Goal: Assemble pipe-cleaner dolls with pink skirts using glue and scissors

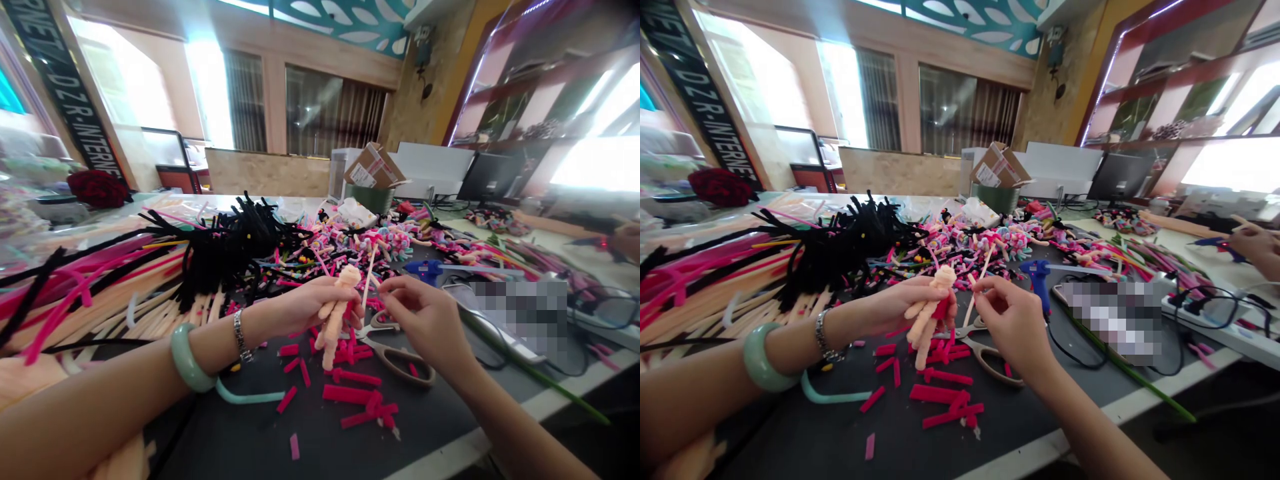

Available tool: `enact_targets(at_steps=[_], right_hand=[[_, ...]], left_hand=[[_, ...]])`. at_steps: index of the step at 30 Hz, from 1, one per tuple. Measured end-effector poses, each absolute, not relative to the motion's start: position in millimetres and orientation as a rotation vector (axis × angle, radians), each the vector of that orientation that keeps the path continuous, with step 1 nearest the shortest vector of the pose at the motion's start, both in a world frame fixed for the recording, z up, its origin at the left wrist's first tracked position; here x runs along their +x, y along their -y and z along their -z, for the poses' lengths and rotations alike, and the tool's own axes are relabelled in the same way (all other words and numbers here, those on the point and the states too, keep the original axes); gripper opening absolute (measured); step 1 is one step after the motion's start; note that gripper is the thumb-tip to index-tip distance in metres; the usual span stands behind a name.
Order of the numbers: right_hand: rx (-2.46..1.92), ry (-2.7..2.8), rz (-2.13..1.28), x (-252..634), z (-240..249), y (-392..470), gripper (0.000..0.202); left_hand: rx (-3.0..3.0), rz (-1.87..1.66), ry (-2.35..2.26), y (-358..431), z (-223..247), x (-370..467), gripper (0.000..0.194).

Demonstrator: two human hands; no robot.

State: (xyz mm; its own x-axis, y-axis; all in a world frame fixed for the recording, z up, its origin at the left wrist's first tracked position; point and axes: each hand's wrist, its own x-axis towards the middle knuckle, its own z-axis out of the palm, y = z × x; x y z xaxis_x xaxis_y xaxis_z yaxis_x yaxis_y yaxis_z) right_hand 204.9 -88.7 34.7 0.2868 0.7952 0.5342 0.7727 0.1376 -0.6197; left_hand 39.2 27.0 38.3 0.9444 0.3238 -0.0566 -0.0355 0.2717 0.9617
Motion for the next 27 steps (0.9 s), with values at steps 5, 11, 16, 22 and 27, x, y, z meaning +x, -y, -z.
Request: enact_targets(at_steps=[5, 11, 16, 22, 27], right_hand=[[-1.762, 1.693, -0.073, 216, -28, 83, 0.015], [-1.783, 1.73, 0.04, 216, -30, 84, 0.023], [-1.406, 1.768, 0.203, 209, -38, 93, 0.031], [-1.284, 1.787, 0.12, 205, -34, 92, 0.02], [-1.221, 1.614, -0.335, 208, -29, 86, 0.019]], left_hand=[[1.279, -0.283, -0.266, -29, -35, 40, 0.014], [1.559, -0.317, -0.299, -22, -38, 40, 0.012], [1.819, -0.222, -0.368, -10, -41, 39, 0.011], [1.891, -0.065, -0.28, -4, -47, 36, 0.005], [1.922, -0.009, -0.291, -5, -51, 34, 0.008]])
